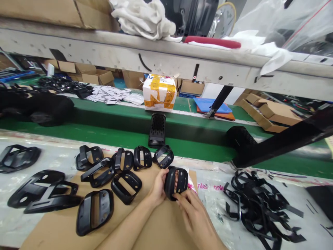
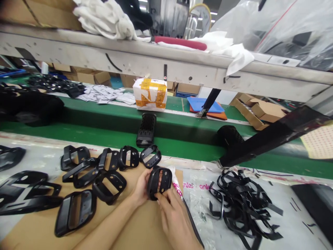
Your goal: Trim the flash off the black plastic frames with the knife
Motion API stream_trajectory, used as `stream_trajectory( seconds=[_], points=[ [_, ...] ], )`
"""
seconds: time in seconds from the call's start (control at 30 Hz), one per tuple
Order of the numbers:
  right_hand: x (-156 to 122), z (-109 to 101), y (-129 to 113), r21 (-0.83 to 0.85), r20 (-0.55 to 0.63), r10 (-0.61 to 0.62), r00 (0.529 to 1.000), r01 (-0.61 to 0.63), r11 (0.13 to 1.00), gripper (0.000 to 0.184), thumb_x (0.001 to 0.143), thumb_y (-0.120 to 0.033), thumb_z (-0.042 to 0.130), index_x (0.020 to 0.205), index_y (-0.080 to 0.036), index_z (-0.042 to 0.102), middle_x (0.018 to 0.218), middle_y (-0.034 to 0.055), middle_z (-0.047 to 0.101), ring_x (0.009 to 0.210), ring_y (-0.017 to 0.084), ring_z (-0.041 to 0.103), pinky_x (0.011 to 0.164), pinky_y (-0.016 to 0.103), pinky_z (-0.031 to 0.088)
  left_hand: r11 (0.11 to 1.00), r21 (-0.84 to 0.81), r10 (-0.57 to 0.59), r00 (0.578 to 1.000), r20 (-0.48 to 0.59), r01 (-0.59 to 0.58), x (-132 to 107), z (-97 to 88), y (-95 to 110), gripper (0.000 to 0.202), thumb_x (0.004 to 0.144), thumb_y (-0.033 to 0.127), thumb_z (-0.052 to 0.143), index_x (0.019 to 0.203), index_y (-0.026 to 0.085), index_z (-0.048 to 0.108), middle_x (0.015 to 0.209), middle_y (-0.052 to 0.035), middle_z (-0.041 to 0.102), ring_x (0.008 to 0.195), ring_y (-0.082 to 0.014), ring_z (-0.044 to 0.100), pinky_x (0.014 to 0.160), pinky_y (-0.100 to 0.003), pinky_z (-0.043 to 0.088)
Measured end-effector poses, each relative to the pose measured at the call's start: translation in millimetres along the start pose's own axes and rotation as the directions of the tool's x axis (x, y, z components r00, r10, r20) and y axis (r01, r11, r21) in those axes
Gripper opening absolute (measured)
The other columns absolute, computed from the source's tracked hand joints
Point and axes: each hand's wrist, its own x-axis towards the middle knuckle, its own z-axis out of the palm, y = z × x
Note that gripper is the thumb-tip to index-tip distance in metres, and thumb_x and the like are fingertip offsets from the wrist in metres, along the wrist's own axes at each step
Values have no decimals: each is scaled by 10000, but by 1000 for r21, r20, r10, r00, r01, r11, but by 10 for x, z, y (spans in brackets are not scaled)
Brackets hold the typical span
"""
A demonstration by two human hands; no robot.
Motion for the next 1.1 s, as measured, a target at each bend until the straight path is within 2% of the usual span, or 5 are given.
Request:
stream_trajectory(
  seconds=[0.27, 0.53, 0.73, 0.93, 1.1],
  points=[
    [-3, -61, -64, 131, 75, 3, 997, -13, 991, 446, 1043, -134, 502, 1422, -311, 654, 1115, 92, 609, 1042, 260, 665, 911, 405, 624, 989, 53, -146, 937, 319, 136, 2, -36, 5, 712, 748, 719, 855, 576, 210, 389, 512, 89, 295, 442, -50, 200, 419, -210, 144],
    [177, -39, 159, 297, -441, 260, 859, -133, 946, 317, 997, -211, 625, 1299, -298, 670, 1258, 94, 612, 1111, 247, 651, 913, 373, 596, 999, -13, -26, 962, 271, 30, -41, 23, -25, 477, 801, 568, 833, 793, 179, 558, 619, 73, 411, 481, -79, 328, 471, -208, 249],
    [676, -222, 428, 404, -158, 141, 977, -66, 912, 395, 943, -169, 573, 1294, -282, 717, 1311, 86, 689, 1216, 265, 649, 1026, 443, 543, 999, -14, -25, 953, 303, 30, -18, -13, 47, 490, 835, 589, 742, 711, 193, 481, 622, 69, 355, 500, -86, 288, 498, -210, 248],
    [841, -71, 583, 536, -86, 136, 987, -69, 841, 326, 950, -185, 597, 1242, -259, 720, 1176, 60, 744, 1109, 258, 701, 1018, 428, 537, 997, 83, -26, 937, 348, -3, -24, 3, 91, 598, 867, 718, 705, 678, 198, 477, 576, 48, 379, 518, -105, 335, 525, -229, 293],
    [714, 152, 714, 601, -128, 226, 966, -106, 792, 225, 1026, -280, 561, 1230, -250, 653, 1109, 64, 734, 1055, 266, 710, 908, 403, 574, 914, 288, 218, 944, 249, -287, 16, -4, -2, 557, 893, 729, 736, 913, 184, 624, 670, 23, 562, 548, -135, 491, 546, -250, 379]
  ],
)
